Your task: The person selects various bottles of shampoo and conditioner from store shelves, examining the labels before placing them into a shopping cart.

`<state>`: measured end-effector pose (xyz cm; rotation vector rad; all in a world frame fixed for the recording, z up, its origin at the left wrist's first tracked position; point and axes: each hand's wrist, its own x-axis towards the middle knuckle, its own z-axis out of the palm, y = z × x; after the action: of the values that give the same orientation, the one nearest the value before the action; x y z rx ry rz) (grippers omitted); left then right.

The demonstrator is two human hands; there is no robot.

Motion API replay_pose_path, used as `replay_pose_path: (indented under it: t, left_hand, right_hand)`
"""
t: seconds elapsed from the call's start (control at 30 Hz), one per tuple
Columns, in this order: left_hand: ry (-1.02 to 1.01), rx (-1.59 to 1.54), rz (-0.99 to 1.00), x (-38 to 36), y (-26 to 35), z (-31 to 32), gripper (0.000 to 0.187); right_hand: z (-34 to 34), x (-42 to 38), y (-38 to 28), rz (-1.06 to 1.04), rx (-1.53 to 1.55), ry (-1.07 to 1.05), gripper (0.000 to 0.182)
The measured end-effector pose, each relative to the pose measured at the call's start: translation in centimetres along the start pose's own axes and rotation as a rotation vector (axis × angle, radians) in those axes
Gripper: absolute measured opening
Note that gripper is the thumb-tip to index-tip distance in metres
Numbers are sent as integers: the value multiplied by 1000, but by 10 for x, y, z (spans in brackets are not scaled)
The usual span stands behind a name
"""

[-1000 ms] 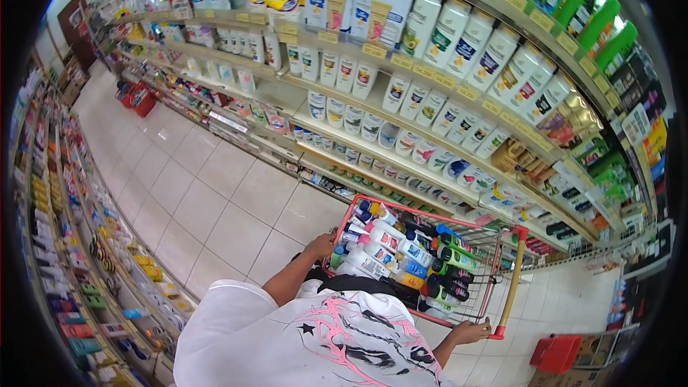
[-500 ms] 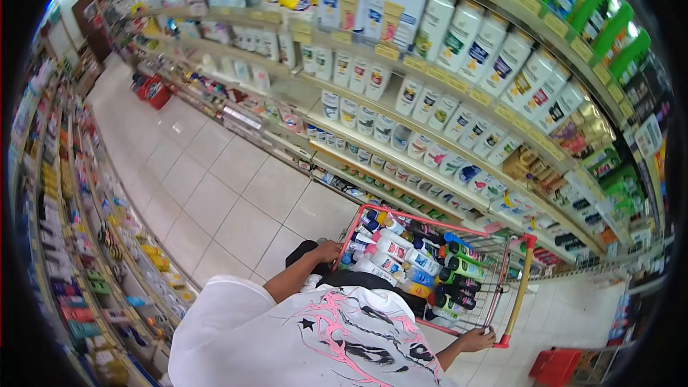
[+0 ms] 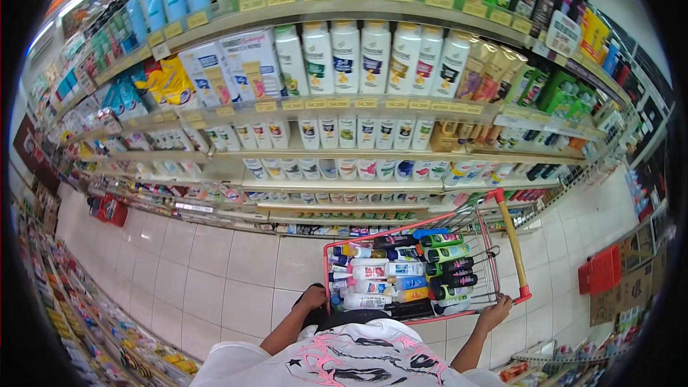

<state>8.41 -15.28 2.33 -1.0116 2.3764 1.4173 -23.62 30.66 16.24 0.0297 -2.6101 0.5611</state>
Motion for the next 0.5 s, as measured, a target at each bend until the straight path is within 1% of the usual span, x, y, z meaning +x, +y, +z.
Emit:
replay_pose_path:
  t: [0.03, 0.07, 0.1, 0.13, 0.17, 0.2, 0.23, 0.27, 0.4, 0.47, 0.5]
  left_hand:
    - [5, 69, 0, 0, 3, -1, 28]
    - [0, 145, 5, 0, 5, -2, 27]
    - [-31, 170, 27, -1, 9, -2, 27]
    - [-18, 96, 14, -2, 13, -1, 25]
    - [-2, 19, -6, -2, 12, 1, 24]
    - [-20, 36, 8, -2, 10, 4, 24]
    - [10, -26, 11, -1, 7, 9, 25]
    - [40, -91, 13, 2, 8, 11, 25]
    - [-34, -92, 49, 9, 11, 16, 24]
    - [-110, -244, 5, 15, 20, 16, 22]
    - [-111, -279, 20, 14, 25, 17, 19]
  right_hand:
    - [2, -4, 5, 6, 9, 4, 42]
    - [-2, -9, 3, 43, -10, 11, 42]
    - [-4, -8, -1, 34, -6, 18, 42]
    - [-6, -3, -4, 21, 1, 29, 42]
    - [-8, -1, -3, 49, -10, 42, 42]
    - [-9, 0, -1, 29, 14, 23, 42]
    - [-9, 2, 2, 5, 42, 6, 42]
    - [-7, 4, 5, 23, 35, 16, 42]
    - [-9, 7, 17, 12, 10, 4, 43]
    - [-13, 15, 16, 8, -12, -24, 42]
    - [-18, 18, 13, 9, -17, -41, 42]
